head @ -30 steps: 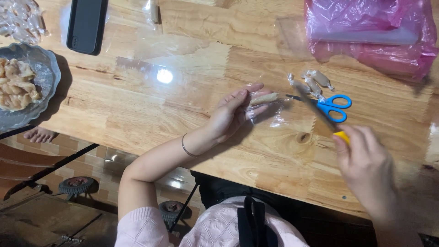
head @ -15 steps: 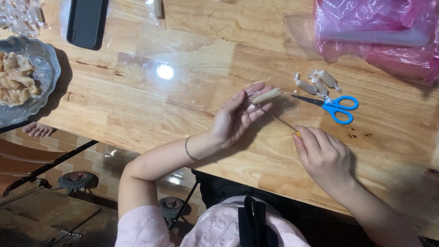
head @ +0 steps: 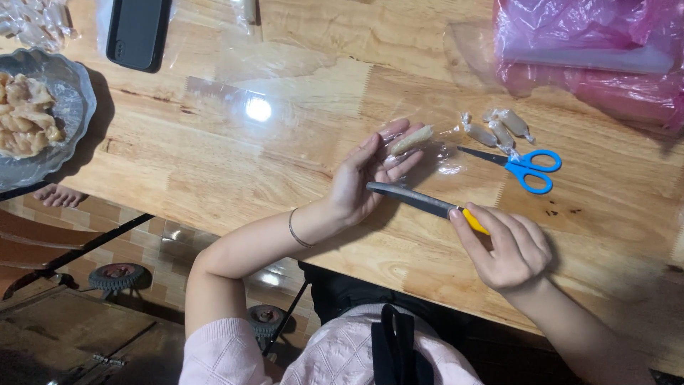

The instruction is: The person wraps small cylindrical food items in clear plastic film by hand. They roll the film around the item, twist the ends to seal it, and place the wrapped item on the table. The person repeats this process for multiple items.

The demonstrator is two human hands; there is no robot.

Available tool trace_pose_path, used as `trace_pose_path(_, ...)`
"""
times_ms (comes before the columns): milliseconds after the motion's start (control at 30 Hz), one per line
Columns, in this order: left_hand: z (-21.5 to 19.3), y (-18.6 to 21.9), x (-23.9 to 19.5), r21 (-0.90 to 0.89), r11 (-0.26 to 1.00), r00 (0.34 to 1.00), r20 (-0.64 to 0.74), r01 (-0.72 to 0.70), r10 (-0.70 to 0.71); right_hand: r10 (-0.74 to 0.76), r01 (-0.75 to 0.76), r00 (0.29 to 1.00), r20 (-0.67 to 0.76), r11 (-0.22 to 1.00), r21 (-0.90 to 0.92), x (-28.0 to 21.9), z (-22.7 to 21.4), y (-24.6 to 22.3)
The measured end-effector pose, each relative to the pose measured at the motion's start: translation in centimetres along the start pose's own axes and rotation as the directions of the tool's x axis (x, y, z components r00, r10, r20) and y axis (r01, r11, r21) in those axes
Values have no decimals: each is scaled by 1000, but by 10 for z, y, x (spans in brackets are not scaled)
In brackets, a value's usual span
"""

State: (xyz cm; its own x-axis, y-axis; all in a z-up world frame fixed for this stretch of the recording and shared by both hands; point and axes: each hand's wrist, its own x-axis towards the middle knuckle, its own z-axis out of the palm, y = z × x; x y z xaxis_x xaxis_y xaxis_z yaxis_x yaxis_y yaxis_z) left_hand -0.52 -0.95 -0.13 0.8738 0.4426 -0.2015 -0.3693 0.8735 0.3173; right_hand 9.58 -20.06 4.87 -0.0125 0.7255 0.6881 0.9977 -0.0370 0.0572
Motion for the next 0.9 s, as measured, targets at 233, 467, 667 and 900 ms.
trace_pose_path(233,-3,-1,1,11,1000,1000,16,-1,1,29,-28,999,-18,999,39,-3,3,2)
trace_pose_path(467,-1,-2,-1,36,999,1000,20,11,-12,117,-119,992,44,993,29,-7,6,2)
trace_pose_path(667,-6,6,0,-3,998,994,91,60,-59,448,-476,866,224,875,91,-13,-15,14)
trace_pose_path(900,-1,7,0,-47,994,991,95,97,-92,661,-770,632,404,592,237,-7,-16,32)
